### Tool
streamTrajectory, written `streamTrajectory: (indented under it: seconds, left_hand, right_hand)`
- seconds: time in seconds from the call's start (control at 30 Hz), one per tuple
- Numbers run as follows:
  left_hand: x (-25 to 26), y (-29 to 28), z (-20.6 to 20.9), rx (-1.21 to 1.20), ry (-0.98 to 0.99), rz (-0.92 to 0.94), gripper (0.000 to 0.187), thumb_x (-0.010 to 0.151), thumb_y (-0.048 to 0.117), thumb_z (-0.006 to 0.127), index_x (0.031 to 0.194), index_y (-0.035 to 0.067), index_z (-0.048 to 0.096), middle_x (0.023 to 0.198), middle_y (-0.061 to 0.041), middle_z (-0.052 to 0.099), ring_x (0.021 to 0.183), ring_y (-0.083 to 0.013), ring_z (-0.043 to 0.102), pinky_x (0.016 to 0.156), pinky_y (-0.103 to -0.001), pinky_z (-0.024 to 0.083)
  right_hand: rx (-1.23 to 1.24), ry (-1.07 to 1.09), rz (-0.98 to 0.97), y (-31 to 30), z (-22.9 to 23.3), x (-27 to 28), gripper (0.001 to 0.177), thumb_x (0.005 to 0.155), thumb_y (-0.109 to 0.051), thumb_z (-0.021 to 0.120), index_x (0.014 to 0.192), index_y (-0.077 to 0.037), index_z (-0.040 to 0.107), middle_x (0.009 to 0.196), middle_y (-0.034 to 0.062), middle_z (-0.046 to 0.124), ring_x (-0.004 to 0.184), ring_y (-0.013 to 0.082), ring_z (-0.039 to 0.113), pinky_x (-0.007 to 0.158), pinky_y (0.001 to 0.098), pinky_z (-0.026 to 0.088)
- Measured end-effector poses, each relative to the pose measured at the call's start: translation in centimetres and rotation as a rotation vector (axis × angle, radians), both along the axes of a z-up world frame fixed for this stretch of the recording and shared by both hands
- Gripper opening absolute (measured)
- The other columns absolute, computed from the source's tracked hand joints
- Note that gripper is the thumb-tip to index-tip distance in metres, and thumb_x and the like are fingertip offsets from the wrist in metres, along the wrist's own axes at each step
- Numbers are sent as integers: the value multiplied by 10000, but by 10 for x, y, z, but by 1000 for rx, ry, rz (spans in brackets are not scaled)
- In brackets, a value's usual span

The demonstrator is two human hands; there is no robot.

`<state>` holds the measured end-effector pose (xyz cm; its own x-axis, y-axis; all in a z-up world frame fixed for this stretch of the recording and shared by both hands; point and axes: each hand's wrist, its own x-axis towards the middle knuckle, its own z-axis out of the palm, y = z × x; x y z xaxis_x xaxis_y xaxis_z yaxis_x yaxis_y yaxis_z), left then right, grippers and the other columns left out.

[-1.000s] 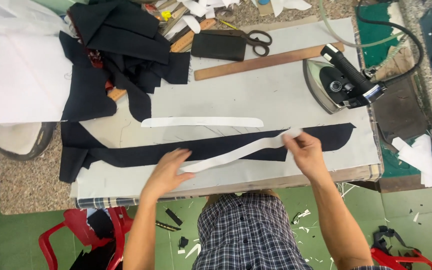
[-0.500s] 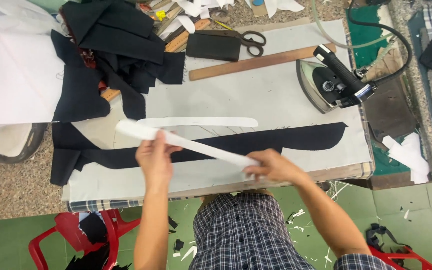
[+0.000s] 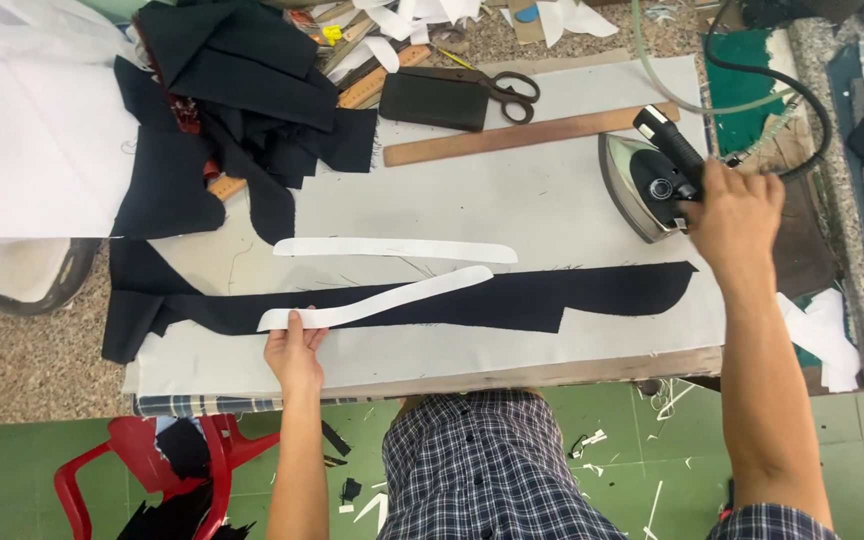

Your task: The person arranges a long black fabric piece on a white work surface, places a white paper template on top, and uses a steam iron to press the fabric. The person repeatedly adjusts the fabric and template before ironing.

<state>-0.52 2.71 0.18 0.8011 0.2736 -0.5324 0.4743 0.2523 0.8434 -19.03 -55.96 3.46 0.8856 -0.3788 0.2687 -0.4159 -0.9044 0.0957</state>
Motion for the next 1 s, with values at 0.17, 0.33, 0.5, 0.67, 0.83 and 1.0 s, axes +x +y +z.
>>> streamTrajectory:
  seconds: [0.17,0.33,0.5,0.67,0.83,1.0]
  left_hand:
    - [-15,-4,27,57,-115,-73,229,992,169,649,1174,33,673,1079,-140,744,1028,-262,751,824,-381,643]
    - [-45,-19,69,76,-214,-240,203,958,165,677,1089,16,723,1002,-150,772,971,-268,763,857,-417,653]
    - [-59,-45,72,174,-220,-529,176,933,96,721,1083,5,734,943,-237,779,800,-265,785,706,-389,662]
    - [-44,-93,106,-174,-335,-700,129,859,-1,771,983,-33,758,826,-233,768,700,-299,777,616,-414,685]
    - [21,-57,116,-276,-353,-254,140,924,-13,668,1058,-54,667,914,-206,746,798,-352,766,651,-464,690]
    - [22,-24,74,-332,-235,-152,207,951,44,679,1120,-52,607,970,-172,740,818,-342,768,726,-483,686]
  right_hand:
    - [-377,-97,-205,29,-18,57,931,637,-507,935,1375,-72,571,1029,144,599,869,316,576,828,425,442]
    - [-383,-111,-336,29,-35,76,864,677,-580,974,1238,-65,564,1015,143,593,874,324,536,865,445,388]
    - [106,-367,147,133,5,90,965,740,-260,1022,1453,143,512,1337,361,554,1257,527,502,1076,572,321]
    - [1623,87,829,282,87,87,1103,575,-281,1005,1479,35,457,1127,328,729,1077,515,692,939,675,493]
    - [1642,226,564,242,78,75,295,719,-71,887,991,-6,792,656,176,785,612,260,780,651,398,619]
    - [1432,284,65,203,51,56,339,822,-63,814,1145,26,759,820,240,807,642,294,766,747,388,553]
